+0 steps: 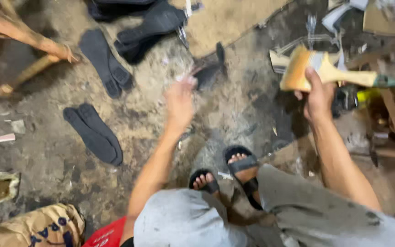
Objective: The person sits on the workshop floor and uses a wide brush to apply adhesive to rubber shoe soles, then picks up soles one at a time and trims their edges with red-handled scissors, setting trimmed soles aside with the others.
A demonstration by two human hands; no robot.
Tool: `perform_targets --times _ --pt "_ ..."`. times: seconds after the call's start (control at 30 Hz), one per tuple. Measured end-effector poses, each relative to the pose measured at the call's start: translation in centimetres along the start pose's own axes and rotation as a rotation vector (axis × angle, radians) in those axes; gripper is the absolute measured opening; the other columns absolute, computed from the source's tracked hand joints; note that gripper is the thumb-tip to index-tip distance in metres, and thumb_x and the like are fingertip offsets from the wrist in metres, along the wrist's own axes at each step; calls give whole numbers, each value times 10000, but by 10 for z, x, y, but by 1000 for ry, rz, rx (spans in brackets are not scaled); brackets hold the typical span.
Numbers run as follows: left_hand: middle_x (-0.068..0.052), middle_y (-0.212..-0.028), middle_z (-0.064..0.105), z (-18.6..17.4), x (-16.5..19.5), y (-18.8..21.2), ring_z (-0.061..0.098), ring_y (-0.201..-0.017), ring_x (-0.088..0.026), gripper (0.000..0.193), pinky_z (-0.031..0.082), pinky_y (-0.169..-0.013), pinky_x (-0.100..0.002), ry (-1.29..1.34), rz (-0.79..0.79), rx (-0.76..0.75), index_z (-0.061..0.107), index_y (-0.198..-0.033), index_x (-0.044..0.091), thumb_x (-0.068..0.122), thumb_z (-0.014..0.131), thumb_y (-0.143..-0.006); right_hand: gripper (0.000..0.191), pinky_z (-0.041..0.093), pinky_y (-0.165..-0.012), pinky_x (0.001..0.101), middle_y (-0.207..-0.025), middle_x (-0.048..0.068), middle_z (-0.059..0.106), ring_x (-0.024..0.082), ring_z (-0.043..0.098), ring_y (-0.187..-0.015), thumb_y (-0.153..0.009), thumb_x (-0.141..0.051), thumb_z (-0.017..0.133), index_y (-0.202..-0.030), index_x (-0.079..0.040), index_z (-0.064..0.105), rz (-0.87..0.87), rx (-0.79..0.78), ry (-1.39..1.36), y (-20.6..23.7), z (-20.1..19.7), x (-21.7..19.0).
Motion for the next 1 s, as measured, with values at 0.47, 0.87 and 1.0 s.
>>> perform_targets --times 0.47,0.87,1.0 --pt "-185 -1583 432 107 7 96 366 -1512 -341 768 251 -1277 -448 -342 342 -644 506 -1488 30 -107 512 -732 361 487 -517 307 -1039 109 706 187 673 -716 -1098 -219 696 -1336 21 567 36 32 -16 10 -3 12" --pt "-161 -1349 665 67 -4 117 632 -1210 -261 362 491 -1034 -410 444 -408 108 587 -1411 10 -19 501 -1061 327 442 -498 354 -912 132 682 251 618 -632 -1034 -224 707 -1212 22 584 131 101 143 15 22 80" --pt "-135 -1197 679 86 -61 159 682 -996 -254 384 620 -823 -429 740 -863 90 597 -1377 11 -1 537 -998 388 542 -930 370 -1169 124 743 251 715 -1040 -1001 -256 728 -1252 30 655 -157 -312 611 89 89 120"
Point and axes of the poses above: each hand's wrist, its own y-axis away from the middle knuckle, its own z-axis out of the palm, x = y × z, the point moved 6 cm from there along -y, towards the middle knuckle
